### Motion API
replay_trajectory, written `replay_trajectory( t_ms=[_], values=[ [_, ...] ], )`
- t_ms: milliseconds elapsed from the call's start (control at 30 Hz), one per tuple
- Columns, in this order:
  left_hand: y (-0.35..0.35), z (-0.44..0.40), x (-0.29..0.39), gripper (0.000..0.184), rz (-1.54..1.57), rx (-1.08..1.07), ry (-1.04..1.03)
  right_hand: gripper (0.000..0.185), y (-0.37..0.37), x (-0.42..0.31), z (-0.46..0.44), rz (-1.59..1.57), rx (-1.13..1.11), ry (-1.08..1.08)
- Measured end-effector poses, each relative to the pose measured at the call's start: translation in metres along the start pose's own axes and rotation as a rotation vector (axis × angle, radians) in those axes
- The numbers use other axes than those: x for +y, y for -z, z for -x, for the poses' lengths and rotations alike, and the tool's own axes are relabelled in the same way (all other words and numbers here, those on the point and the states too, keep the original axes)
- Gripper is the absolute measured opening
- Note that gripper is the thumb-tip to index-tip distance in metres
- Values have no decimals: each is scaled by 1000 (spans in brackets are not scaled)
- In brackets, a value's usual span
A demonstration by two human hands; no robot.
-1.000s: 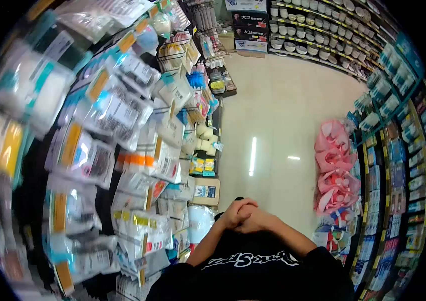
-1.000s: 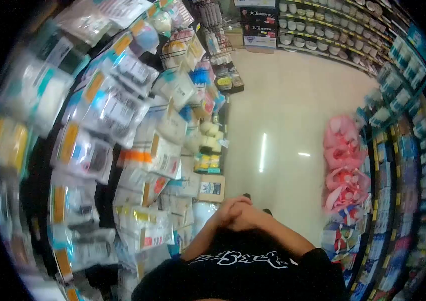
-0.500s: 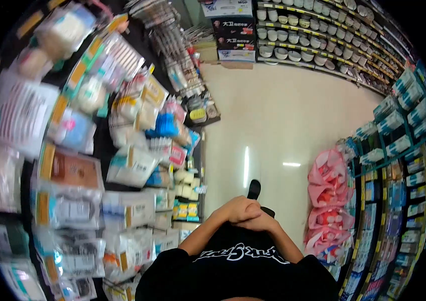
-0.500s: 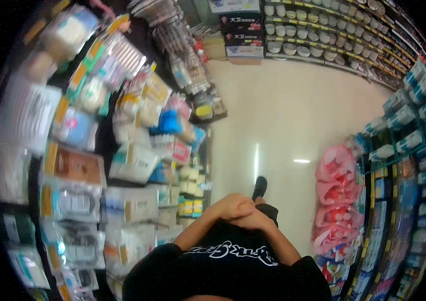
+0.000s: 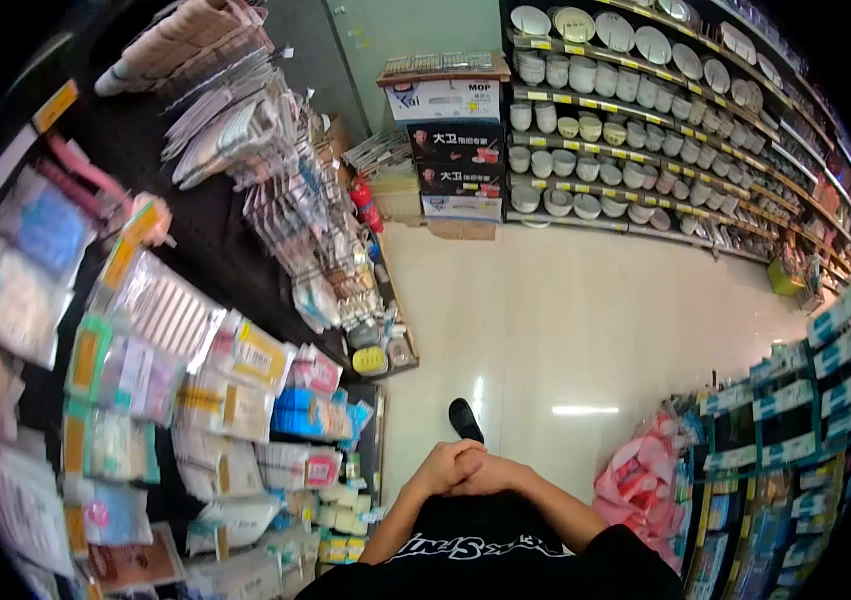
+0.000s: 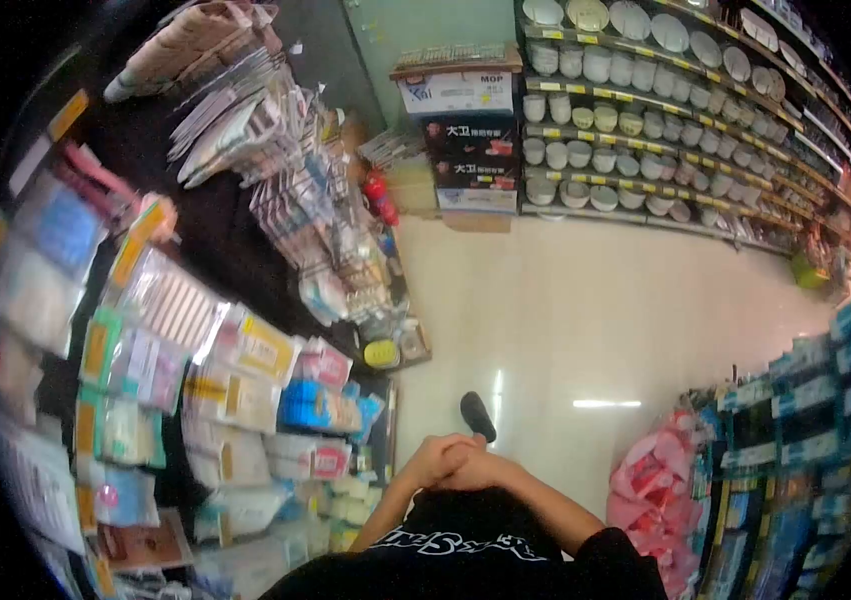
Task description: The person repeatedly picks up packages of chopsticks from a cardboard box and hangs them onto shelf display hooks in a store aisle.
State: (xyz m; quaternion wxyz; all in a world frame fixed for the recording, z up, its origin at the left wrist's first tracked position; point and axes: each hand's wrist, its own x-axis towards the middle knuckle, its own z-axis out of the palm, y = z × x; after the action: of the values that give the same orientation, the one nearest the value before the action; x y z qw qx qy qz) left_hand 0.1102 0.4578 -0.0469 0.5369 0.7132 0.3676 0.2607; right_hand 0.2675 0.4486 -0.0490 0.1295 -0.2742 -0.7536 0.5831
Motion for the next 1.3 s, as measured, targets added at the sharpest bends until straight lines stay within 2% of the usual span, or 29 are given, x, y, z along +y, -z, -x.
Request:
replay_trajectory(
  t_ms=[67,200,300,367,433,467,500,567,600,633,700,833,867,967,1000,1100,1133,1233,1300],
  values=[
    [19,-51,-12,44,66,-26,80,24,46,21,-20,58,32,-56],
    [70,-173,-22,41,102,-326,100,30,147,36,-53,190,147,-177],
    [111,-272,-12,41,18,-487,63,39,235,19,-67,229,203,-409],
    [135,-332,-1,45,-162,-508,101,42,285,29,-78,231,333,-345],
    [160,-385,14,45,-453,-493,143,43,329,42,-91,254,441,-320],
    [172,-404,19,44,-554,-403,47,43,348,51,-97,280,489,-325],
    [180,-422,13,43,-516,-357,46,43,370,58,-108,312,539,-326],
    [193,-460,-4,42,-443,-249,30,43,414,77,-130,163,544,-243],
    [201,-481,-19,40,-375,-296,68,44,432,96,-140,102,535,-221],
    [208,-498,-25,39,-320,-241,78,45,454,106,-150,44,526,-199],
    [222,-533,-39,38,-207,-126,93,48,507,125,-173,86,546,-143],
    [262,-611,-56,48,-220,94,35,59,617,159,-223,164,612,26],
    [276,-630,-54,51,-199,112,90,74,645,168,-237,107,593,-72],
    [324,-684,-31,50,-178,5,214,78,736,151,-280,125,679,-21],
    [330,-702,-47,42,-133,119,147,77,763,155,-294,123,656,-79],
    [360,-747,-75,33,55,157,269,79,826,166,-334,190,660,-41],
    [369,-761,-64,28,39,183,237,78,845,160,-341,93,636,-59],
    [399,-813,-75,28,153,196,392,74,899,159,-366,-182,615,-10],
    [420,-850,-92,28,68,245,319,72,931,184,-387,-100,677,-8]
  ],
)
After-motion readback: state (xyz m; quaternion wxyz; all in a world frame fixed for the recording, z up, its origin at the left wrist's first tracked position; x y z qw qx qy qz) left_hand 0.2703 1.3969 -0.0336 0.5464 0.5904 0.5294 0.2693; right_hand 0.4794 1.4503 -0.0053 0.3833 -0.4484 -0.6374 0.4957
